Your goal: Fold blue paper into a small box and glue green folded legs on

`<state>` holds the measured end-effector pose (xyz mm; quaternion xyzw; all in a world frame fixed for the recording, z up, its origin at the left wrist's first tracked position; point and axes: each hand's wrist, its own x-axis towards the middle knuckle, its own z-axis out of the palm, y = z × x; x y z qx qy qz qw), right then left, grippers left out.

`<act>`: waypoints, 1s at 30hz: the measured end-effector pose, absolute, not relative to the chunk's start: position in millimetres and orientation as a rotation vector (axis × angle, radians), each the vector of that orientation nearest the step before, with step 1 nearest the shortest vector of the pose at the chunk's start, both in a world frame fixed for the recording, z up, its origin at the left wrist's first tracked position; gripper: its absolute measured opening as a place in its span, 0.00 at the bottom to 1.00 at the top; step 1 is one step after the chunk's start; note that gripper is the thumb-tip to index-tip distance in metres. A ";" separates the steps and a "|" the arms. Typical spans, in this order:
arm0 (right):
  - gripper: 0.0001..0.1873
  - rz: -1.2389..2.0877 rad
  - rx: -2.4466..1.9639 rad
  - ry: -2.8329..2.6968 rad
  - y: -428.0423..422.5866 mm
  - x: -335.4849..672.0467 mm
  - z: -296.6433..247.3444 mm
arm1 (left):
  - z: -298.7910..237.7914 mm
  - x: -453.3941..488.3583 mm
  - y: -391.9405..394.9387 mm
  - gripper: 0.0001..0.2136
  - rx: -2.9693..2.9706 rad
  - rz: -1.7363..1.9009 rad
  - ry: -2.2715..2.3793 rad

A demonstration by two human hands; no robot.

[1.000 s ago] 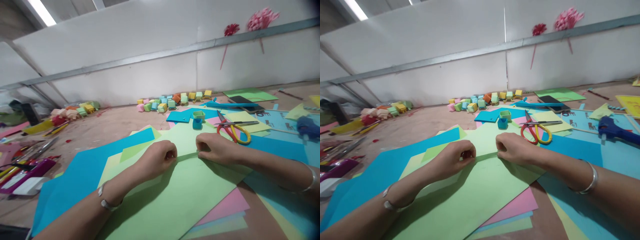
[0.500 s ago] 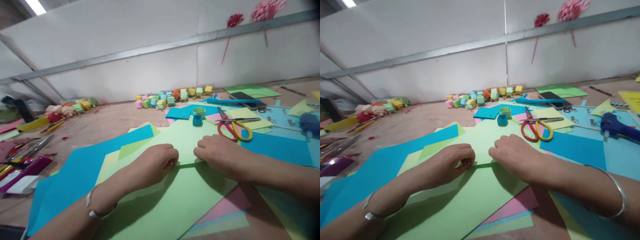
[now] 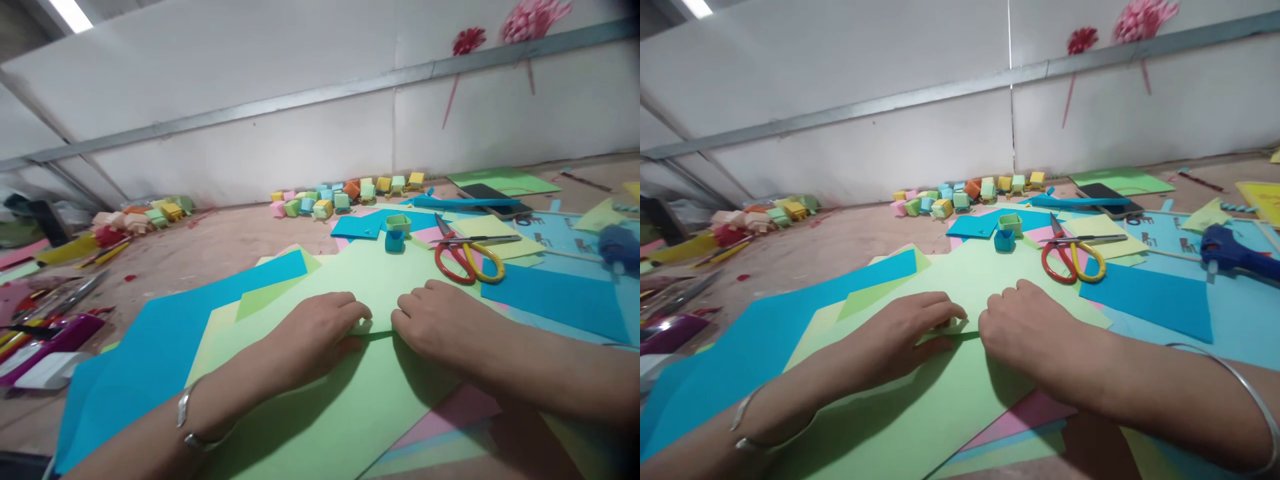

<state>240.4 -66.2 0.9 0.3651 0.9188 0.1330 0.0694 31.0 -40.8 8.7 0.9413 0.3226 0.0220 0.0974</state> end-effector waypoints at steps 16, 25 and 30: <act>0.10 -0.232 1.515 2.918 -39.6 251.3 5.4 | 6.7 37.3 -40.3 0.06 2.748 0.108 1.160; 0.11 -0.912 1.634 2.959 -26.8 257.9 3.8 | 2.7 30.2 -22.8 0.12 2.448 0.279 1.182; 0.11 -1.003 1.745 2.986 -25.3 258.2 1.3 | 1.2 29.2 -21.3 0.12 2.199 0.322 1.202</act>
